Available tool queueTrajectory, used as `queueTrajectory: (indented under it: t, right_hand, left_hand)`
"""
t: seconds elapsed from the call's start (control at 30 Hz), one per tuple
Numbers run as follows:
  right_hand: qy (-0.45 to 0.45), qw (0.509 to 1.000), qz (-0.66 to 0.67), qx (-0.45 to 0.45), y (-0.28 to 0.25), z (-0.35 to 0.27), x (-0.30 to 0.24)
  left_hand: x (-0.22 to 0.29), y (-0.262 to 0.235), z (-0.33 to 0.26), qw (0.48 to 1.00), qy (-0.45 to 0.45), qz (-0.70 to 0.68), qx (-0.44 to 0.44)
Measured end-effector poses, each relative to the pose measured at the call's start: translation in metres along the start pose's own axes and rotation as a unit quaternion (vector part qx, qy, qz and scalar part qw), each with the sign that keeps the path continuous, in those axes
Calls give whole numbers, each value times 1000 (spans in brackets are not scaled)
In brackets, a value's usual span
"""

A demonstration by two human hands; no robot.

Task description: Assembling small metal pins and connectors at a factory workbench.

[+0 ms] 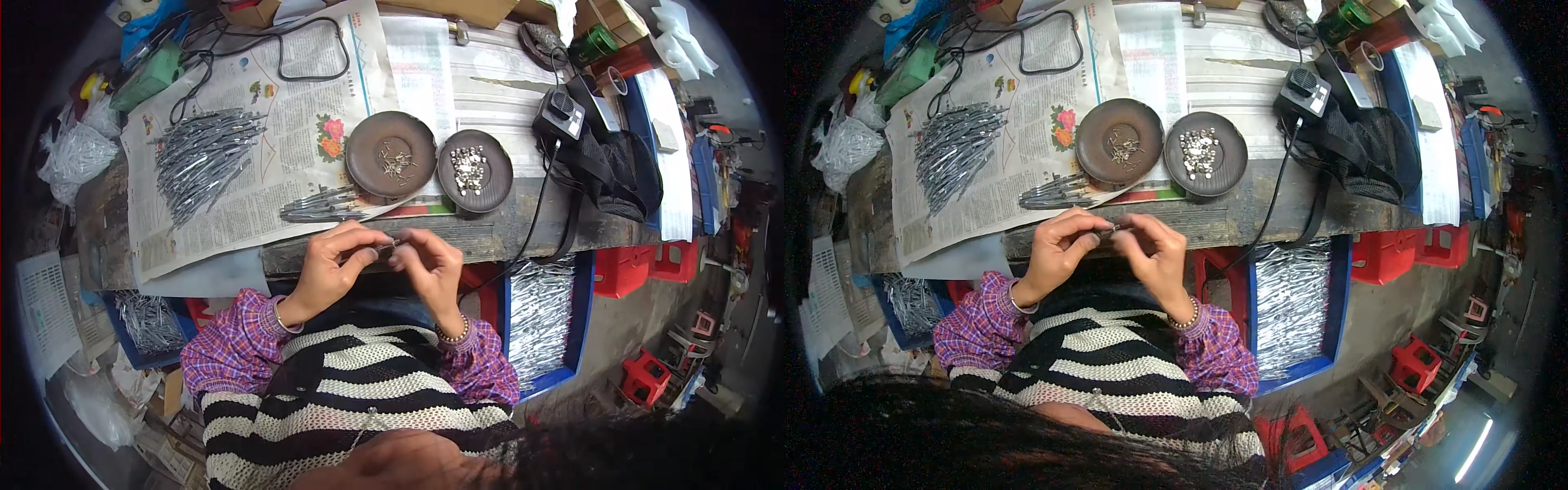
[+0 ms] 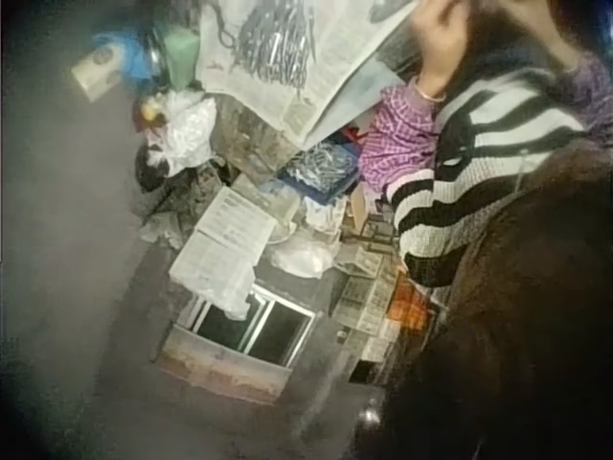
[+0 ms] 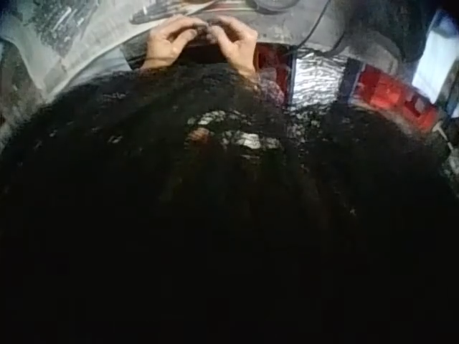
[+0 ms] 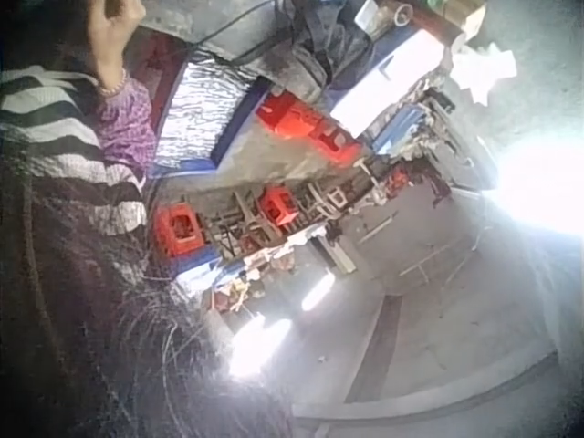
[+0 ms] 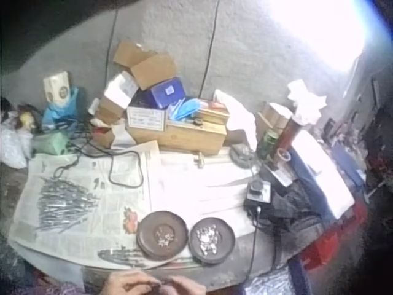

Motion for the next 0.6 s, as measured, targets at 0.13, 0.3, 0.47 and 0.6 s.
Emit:
queueTrajectory:
  t: [0.13,0.3,0.47,0.6]
  right_hand:
    - [54,995,77,41,-8,3,3]
    - [4,1000,-23,-4,-1,5,-7]
    - [-5,996,-78,-39,-6,5,-7]
    - [84,993,75,38,-11,0,7]
  left_hand:
    - [1,-1,1,1000,11,16,0]
    - [-1,0,2,1000,0,-8,-4]
    - [-2,1,2,1000,-9,-23,-17]
    - [0,0,1,999,-19,-36,-14]
Point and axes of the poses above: each hand's wrist, its own z-axis towards the middle knuckle, its own y-axis out of the palm, x = y × z, the point moved 4 cm from there along z, towards the middle knuckle, and after that the axes turned 10 degrees about -x, right-handed, at the moved point
